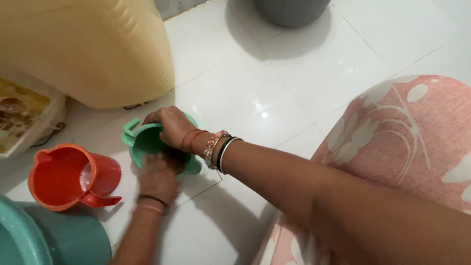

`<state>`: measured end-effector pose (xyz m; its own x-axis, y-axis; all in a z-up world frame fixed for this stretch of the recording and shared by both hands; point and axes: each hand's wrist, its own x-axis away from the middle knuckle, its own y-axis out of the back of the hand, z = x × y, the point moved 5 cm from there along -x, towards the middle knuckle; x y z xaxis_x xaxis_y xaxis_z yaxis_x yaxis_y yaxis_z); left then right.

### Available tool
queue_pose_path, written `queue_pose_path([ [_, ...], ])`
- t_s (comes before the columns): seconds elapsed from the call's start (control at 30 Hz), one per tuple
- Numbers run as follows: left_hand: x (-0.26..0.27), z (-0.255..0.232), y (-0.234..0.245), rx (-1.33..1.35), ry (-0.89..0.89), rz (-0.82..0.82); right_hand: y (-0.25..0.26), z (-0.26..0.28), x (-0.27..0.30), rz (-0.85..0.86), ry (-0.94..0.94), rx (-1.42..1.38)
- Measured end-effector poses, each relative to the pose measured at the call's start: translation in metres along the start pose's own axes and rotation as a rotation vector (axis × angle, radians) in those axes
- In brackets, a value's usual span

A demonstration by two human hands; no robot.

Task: The person sits on the floor and cleans a green plastic pitcher by rinsing it in a teal basin, scrubbing with a cloth, and refilling water from a yellow container. They repeatedly wipe the interior and exterior of the pitcher and rinse it multiple times.

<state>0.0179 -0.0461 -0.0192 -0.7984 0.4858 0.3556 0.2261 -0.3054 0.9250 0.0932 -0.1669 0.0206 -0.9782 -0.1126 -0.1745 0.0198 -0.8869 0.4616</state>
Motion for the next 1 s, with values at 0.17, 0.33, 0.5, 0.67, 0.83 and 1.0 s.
queue_pose_path([
  [0.17,-0.017,0.043,0.003,-0.971,-0.179,0.025,-0.009,0.012,-0.005,0.069,0.034,-0.055],
  [0.33,-0.011,-0.008,-0.010,-0.138,-0.013,-0.007,-0.008,0.009,0.009,0.002,0.070,-0.048],
  [0.5,0.014,-0.053,0.028,0.439,0.188,-0.499,0.008,-0.025,0.002,-0.219,-0.205,-0.127],
  [0.67,0.043,-0.078,0.055,0.228,0.118,-0.762,0.032,-0.070,0.003,-0.415,-0.528,-0.319],
  [0.83,0.023,-0.062,0.088,0.289,-0.012,-0.583,0.029,-0.090,0.004,-0.416,-0.623,-0.357],
  [1.0,0.012,-0.067,0.098,0.234,-0.031,-0.406,0.036,-0.099,0.010,-0.553,-0.599,-0.283],
])
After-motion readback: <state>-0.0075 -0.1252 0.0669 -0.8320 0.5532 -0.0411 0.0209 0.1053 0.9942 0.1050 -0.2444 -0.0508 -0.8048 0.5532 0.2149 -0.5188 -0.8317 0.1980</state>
